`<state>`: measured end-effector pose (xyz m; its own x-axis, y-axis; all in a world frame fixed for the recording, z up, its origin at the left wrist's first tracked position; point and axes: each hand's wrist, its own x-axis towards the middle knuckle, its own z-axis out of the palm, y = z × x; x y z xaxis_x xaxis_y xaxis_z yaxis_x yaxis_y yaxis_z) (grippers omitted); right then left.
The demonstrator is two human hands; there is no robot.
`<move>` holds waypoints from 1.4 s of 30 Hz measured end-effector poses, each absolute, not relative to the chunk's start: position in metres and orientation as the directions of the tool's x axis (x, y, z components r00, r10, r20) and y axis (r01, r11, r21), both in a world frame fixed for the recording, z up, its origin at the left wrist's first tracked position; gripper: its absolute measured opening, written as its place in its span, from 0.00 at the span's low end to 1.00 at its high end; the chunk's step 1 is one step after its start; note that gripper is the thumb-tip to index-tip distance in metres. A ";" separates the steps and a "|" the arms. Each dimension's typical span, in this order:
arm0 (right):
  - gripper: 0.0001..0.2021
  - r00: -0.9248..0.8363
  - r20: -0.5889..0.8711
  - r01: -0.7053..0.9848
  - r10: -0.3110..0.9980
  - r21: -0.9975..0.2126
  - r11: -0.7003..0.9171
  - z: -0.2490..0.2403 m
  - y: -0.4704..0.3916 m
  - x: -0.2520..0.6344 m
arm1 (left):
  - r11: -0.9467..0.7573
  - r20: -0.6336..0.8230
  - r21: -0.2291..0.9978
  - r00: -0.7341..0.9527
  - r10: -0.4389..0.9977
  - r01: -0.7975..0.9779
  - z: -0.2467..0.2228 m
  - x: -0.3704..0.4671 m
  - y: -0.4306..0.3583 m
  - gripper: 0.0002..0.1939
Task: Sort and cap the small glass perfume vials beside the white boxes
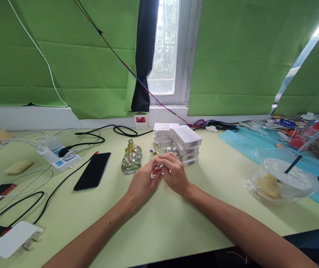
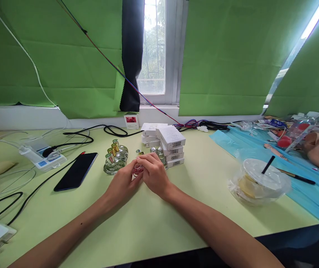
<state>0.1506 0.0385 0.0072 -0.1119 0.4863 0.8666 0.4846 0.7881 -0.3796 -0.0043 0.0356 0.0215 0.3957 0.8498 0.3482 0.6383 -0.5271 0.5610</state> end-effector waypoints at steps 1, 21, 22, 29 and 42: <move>0.19 -0.107 0.867 0.486 0.486 -0.381 0.786 0.007 0.039 0.150 | -0.526 0.348 0.561 0.395 0.850 0.638 0.021 -0.004 0.036 0.12; 0.20 -0.112 0.856 0.518 0.504 -0.382 0.765 0.008 0.038 0.151 | -0.522 0.338 0.568 0.398 0.853 0.636 0.017 -0.006 0.038 0.13; 0.20 -0.112 0.858 0.521 0.502 -0.379 0.765 0.008 0.038 0.151 | -0.526 0.343 0.566 0.399 0.850 0.635 0.017 -0.006 0.038 0.13; 0.20 -0.124 0.866 0.506 0.484 -0.364 0.782 0.006 0.038 0.151 | -0.524 0.342 0.561 0.397 0.852 0.641 0.019 -0.004 0.037 0.12; 0.21 -0.120 0.880 0.535 0.460 -0.333 0.777 0.005 0.038 0.149 | -0.512 0.332 0.573 0.390 0.859 0.640 0.019 -0.005 0.037 0.13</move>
<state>0.1491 0.0383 0.0047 -0.1202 0.4602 0.8796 0.5346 0.7766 -0.3332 -0.0053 0.0369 0.0189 0.3900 0.8588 0.3323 0.6400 -0.5122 0.5727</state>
